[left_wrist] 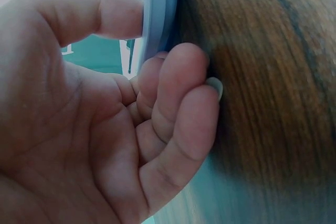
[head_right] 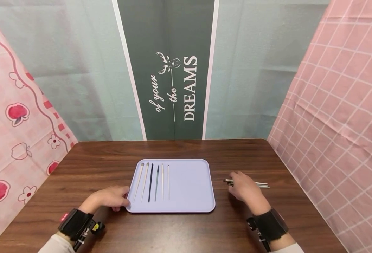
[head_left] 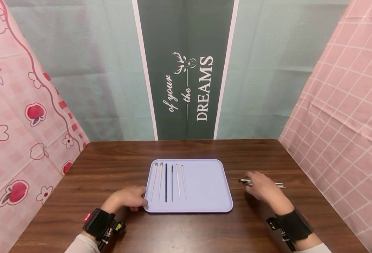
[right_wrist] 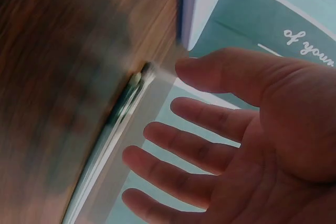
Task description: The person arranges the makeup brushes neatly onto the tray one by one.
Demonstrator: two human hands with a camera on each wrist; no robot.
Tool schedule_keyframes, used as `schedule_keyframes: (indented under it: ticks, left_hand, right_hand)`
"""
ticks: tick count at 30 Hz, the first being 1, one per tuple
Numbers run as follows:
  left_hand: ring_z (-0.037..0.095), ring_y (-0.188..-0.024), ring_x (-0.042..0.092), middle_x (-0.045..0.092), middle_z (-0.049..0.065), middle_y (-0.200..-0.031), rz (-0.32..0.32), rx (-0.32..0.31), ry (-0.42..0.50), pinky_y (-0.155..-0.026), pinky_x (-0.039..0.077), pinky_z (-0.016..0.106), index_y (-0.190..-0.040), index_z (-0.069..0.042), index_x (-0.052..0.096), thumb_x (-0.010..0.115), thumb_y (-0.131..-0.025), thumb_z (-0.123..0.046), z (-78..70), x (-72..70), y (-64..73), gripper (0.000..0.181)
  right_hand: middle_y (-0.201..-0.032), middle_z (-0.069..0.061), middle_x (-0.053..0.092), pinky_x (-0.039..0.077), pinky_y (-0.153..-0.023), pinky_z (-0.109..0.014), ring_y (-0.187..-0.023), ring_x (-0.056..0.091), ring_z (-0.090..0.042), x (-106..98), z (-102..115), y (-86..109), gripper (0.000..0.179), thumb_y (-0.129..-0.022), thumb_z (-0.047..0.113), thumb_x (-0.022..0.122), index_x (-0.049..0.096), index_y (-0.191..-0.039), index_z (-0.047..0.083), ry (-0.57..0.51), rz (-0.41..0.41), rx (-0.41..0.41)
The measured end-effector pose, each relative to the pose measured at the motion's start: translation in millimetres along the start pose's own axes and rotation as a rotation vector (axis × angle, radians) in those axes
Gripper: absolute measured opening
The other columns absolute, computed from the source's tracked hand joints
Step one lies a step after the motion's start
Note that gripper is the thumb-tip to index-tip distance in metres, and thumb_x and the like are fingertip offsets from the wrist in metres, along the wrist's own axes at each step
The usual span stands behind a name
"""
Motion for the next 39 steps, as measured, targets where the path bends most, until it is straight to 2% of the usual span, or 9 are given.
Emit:
schedule_keyframes:
  ticks: [9, 25, 39]
  left_hand:
    - [0.018, -0.054, 0.060, 0.060, 0.006, -0.065, 0.006, 0.001, -0.005, -0.051, 0.052, 0.031, -0.082, -0.009, 0.053, 0.069, -0.080, -0.012, -0.9, -0.3, 0.4, 0.016]
    - [0.017, -0.053, 0.059, 0.059, 0.005, -0.065, 0.009, 0.007, -0.003, -0.050, 0.051, 0.029, -0.082, -0.009, 0.053, 0.068, -0.080, -0.013, 0.4, 0.6, 0.0, 0.016]
    - [0.016, -0.053, 0.059, 0.059, 0.005, -0.065, 0.001, 0.006, -0.003, -0.050, 0.051, 0.029, -0.081, -0.009, 0.053, 0.069, -0.079, -0.013, -1.3, 0.1, -0.3, 0.016]
  right_hand:
    - [-0.106, -0.021, 0.065, 0.052, -0.084, -0.056, -0.101, 0.064, -0.042, 0.8, -17.4, 6.1, 0.036, -0.079, 0.010, 0.071, 0.065, -0.112, -0.001, 0.018, -0.041, -0.007]
    - [-0.104, -0.019, 0.063, 0.052, -0.081, -0.055, -0.098, 0.063, -0.041, 2.9, -37.1, 12.7, 0.031, -0.082, 0.010, 0.071, 0.066, -0.111, 0.000, 0.029, 0.013, 0.023]
    - [-0.096, -0.013, 0.061, 0.053, -0.079, -0.052, -0.091, 0.064, -0.037, 4.4, -44.1, 9.3, 0.024, -0.079, 0.007, 0.072, 0.067, -0.102, 0.004, 0.052, -0.014, -0.003]
Point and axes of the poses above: each hand's wrist, its own y-axis away from the middle knuckle, its own x-axis out of the palm, z = x × y, the point moved 5 cm from there along -y, towards the middle knuckle
